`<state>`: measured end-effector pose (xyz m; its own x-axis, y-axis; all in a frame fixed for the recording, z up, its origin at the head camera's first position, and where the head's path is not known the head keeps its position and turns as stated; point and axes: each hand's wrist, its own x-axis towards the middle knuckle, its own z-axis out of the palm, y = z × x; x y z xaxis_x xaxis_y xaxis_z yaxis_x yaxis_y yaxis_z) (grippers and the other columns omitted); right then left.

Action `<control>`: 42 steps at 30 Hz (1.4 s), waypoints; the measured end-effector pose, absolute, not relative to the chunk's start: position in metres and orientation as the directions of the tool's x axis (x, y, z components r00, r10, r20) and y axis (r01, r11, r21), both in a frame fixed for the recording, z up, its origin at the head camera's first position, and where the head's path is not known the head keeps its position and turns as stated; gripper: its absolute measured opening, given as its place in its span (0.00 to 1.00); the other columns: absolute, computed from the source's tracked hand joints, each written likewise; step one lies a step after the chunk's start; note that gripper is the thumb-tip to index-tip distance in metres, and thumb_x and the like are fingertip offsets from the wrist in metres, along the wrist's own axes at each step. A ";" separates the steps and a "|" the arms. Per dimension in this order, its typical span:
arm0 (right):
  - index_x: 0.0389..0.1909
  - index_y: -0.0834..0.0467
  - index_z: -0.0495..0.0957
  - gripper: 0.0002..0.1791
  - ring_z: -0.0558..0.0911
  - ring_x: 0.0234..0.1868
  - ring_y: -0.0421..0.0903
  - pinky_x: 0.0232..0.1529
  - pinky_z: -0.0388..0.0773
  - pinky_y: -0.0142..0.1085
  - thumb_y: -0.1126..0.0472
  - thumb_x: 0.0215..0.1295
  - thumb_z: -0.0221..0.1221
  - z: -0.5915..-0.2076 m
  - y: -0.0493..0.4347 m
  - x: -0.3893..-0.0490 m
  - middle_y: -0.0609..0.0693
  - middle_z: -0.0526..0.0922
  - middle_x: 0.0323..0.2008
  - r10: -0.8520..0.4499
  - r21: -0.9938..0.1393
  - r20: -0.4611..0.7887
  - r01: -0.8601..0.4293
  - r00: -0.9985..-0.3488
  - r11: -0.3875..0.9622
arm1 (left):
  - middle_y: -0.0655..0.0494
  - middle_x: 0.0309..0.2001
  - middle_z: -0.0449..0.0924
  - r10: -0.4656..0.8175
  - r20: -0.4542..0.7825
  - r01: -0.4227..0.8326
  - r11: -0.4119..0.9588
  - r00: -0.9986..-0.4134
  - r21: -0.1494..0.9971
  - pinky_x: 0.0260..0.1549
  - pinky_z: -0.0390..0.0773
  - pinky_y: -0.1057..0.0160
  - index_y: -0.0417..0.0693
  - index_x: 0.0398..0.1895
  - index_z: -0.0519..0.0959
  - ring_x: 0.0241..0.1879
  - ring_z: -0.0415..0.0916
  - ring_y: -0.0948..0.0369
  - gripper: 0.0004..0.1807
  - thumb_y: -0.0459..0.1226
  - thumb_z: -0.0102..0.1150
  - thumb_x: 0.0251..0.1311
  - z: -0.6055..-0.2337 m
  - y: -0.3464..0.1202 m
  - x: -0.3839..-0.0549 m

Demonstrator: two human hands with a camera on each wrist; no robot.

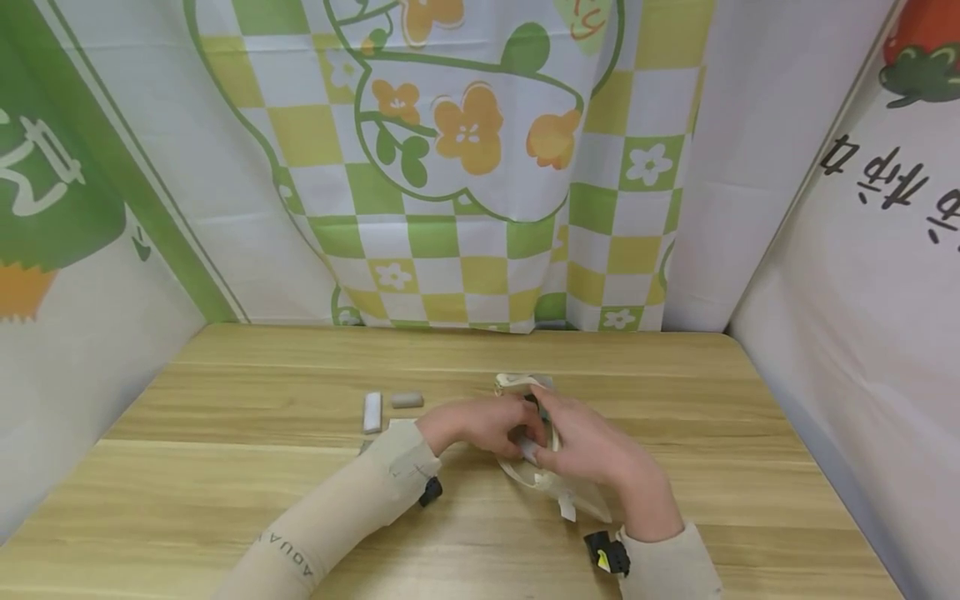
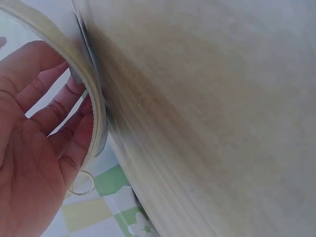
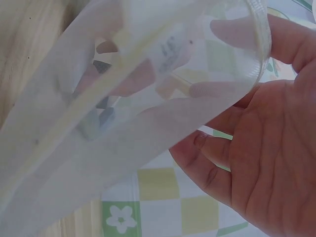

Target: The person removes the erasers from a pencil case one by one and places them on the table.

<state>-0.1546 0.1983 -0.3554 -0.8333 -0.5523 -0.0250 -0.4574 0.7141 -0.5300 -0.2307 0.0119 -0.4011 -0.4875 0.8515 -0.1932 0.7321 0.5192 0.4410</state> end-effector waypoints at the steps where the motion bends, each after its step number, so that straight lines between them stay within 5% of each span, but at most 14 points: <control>1: 0.75 0.68 0.52 0.44 0.64 0.72 0.66 0.68 0.66 0.60 0.61 0.64 0.63 -0.355 0.199 -0.155 0.69 0.61 0.72 -0.552 -0.531 -0.025 -0.457 -0.834 0.714 | 0.61 0.50 0.84 0.854 -0.193 0.734 0.515 -0.483 0.442 0.55 0.74 0.73 0.49 0.51 0.83 0.53 0.77 0.66 0.18 0.31 0.66 0.56 -0.401 0.012 -0.231; 30: 0.75 0.69 0.52 0.43 0.66 0.71 0.65 0.67 0.68 0.59 0.59 0.65 0.62 -0.358 0.202 -0.155 0.69 0.62 0.72 -0.553 -0.490 0.014 -0.488 -0.833 0.723 | 0.55 0.47 0.84 0.889 -0.067 0.746 0.418 -0.452 0.518 0.51 0.75 0.74 0.43 0.47 0.82 0.46 0.77 0.65 0.16 0.28 0.66 0.53 -0.396 0.005 -0.233; 42: 0.76 0.67 0.50 0.44 0.64 0.73 0.63 0.69 0.66 0.57 0.60 0.66 0.61 -0.357 0.201 -0.156 0.65 0.59 0.74 -0.554 -0.504 0.008 -0.481 -0.833 0.717 | 0.54 0.48 0.81 0.891 -0.035 0.800 0.423 -0.452 0.425 0.51 0.76 0.70 0.43 0.47 0.83 0.48 0.76 0.62 0.17 0.30 0.65 0.52 -0.383 0.000 -0.228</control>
<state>-0.1561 0.2013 -0.3567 -0.8328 -0.5535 0.0076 -0.4814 0.7174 -0.5035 -0.2283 0.0001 -0.3833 -0.4522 0.8912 -0.0349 0.8004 0.4228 0.4251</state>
